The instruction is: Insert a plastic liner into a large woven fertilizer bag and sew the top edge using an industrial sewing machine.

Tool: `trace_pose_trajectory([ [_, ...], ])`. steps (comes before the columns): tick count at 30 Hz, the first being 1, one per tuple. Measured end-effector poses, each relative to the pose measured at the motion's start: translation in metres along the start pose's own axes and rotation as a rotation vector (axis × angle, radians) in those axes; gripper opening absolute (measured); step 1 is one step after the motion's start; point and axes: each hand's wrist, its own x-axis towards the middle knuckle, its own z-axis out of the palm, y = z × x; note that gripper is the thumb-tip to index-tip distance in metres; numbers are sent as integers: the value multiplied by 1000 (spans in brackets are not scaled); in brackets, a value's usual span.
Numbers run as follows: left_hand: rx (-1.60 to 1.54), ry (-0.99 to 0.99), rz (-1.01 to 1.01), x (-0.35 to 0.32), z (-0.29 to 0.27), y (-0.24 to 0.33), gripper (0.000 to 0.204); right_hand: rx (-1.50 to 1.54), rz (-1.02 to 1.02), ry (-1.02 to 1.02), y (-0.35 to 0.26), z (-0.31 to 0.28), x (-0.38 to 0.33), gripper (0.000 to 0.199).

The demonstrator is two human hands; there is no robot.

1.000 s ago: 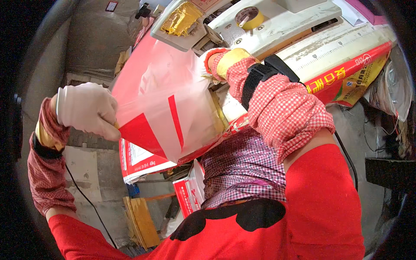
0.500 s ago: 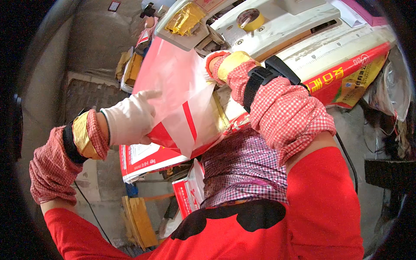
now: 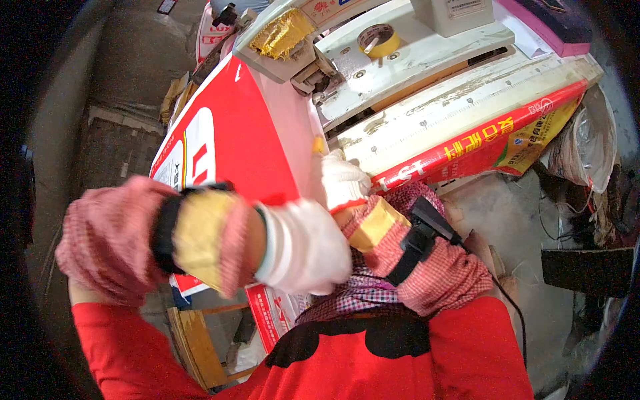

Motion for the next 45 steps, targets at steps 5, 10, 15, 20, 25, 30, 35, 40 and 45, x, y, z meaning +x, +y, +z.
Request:
trace_pose_trajectory([
  [5,203,-477,-368,-63,-36,-18,20,420,-206,-305,10,-50,23,27],
  [10,169,-178,-235,-21,-10,-24,22,648,-235,-500,-11,-4,71,25],
  [15,87,-261,-287,-38,-26,-46,33,579,-378,-427,-1,-34,78,26],
  [20,188,-636,-436,-90,-15,-21,22,564,-596,-335,5,-39,66,25],
  [25,51,-339,-313,-66,-7,-1,18,584,-755,-270,-16,-54,92,24],
  [30,125,-467,-377,-65,-55,-4,25,588,-847,-294,18,-46,83,24],
  [35,202,-501,-351,-74,-71,0,25,606,-933,-325,56,-48,65,25],
  [40,-94,5,-106,-61,34,-28,18,606,-1020,-355,35,-80,45,25],
  [45,-108,-69,-158,-60,15,-16,21,626,-1129,-413,14,-102,50,26],
])
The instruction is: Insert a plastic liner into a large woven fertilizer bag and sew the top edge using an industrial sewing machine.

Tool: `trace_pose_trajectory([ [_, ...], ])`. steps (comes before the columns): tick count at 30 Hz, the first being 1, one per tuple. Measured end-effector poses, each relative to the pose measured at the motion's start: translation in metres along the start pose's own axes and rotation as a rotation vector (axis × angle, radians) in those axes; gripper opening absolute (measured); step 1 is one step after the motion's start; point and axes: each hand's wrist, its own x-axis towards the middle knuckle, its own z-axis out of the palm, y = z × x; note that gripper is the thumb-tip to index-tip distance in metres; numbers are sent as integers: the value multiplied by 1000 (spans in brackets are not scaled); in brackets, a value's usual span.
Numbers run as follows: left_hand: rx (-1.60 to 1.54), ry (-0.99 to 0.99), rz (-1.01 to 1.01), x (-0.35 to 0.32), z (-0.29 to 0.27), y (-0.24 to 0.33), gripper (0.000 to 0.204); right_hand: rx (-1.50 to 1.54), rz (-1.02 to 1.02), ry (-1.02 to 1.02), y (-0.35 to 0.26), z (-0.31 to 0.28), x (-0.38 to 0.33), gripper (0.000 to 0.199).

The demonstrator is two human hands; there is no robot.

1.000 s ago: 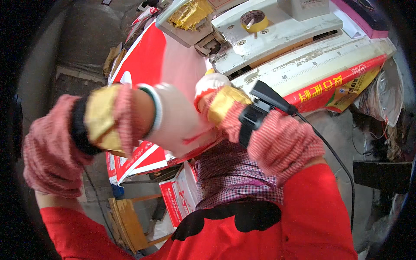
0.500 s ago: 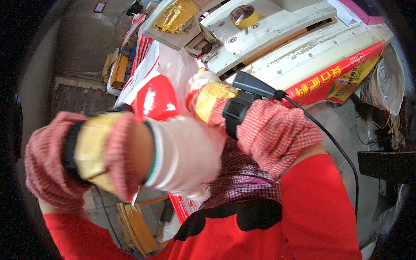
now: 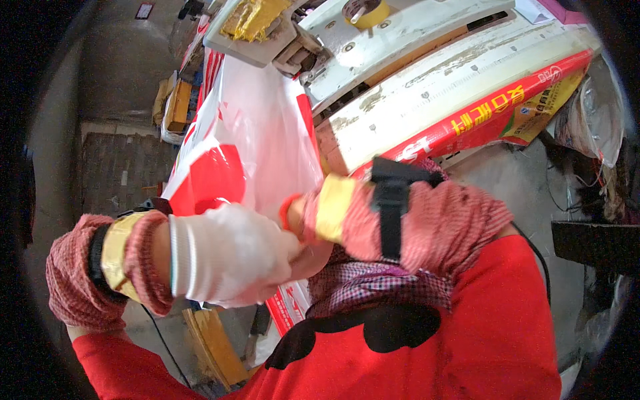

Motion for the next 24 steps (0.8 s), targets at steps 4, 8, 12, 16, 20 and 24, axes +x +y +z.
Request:
trace_pose_trajectory([
  [4,-161,94,0,-17,9,-7,25,268,88,291,40,-5,5,32],
  [8,-226,18,-75,-15,7,-1,37,409,748,282,81,-21,7,60],
  [12,-313,-24,-96,-14,17,-3,31,391,699,136,67,-4,15,61],
  [16,-259,117,8,-10,31,4,21,438,732,-5,83,7,25,44],
  [20,-86,144,40,1,34,13,14,75,545,-115,86,21,31,38],
  [24,-34,74,57,1,34,21,18,194,572,102,54,15,27,32],
])
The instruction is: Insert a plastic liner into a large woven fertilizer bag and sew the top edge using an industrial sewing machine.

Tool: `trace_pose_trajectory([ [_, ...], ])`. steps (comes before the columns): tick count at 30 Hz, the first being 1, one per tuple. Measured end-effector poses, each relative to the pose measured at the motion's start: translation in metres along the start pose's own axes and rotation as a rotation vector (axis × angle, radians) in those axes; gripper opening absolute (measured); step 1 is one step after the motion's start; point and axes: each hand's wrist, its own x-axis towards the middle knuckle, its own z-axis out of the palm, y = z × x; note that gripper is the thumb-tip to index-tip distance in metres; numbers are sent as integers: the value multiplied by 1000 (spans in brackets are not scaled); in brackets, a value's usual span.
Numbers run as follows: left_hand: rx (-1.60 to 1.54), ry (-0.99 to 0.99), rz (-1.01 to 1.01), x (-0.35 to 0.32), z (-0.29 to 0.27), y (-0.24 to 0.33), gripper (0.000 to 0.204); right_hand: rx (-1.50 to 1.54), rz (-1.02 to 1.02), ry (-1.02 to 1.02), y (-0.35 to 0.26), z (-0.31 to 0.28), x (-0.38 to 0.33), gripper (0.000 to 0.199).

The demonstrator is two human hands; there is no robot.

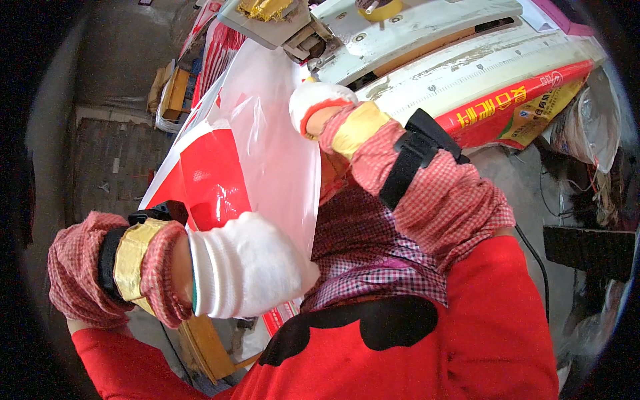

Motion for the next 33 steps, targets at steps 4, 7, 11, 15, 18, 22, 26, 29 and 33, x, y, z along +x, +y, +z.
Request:
trace_pose_trajectory([
  [4,-113,143,-101,12,-5,14,15,-111,175,117,0,19,4,24],
  [7,-114,248,-217,36,-22,11,12,-83,-61,283,22,56,31,20],
  [11,154,-28,116,30,-74,-44,29,-99,-60,296,13,45,64,19],
  [15,95,-452,-378,-5,-96,-31,26,-100,-81,300,3,51,38,18],
  [18,245,-73,-457,-43,-36,-12,18,-92,-111,287,-15,53,41,17],
  [22,6,137,-465,6,-49,14,19,-85,-113,309,15,40,34,16],
  [26,62,61,49,25,-89,-15,27,-87,-132,316,28,44,1,15],
  [29,22,-1,-128,19,-74,-17,29,-88,-139,319,28,45,-18,15],
  [33,79,98,2,29,-48,-15,18,-90,-167,310,40,48,-32,14],
])
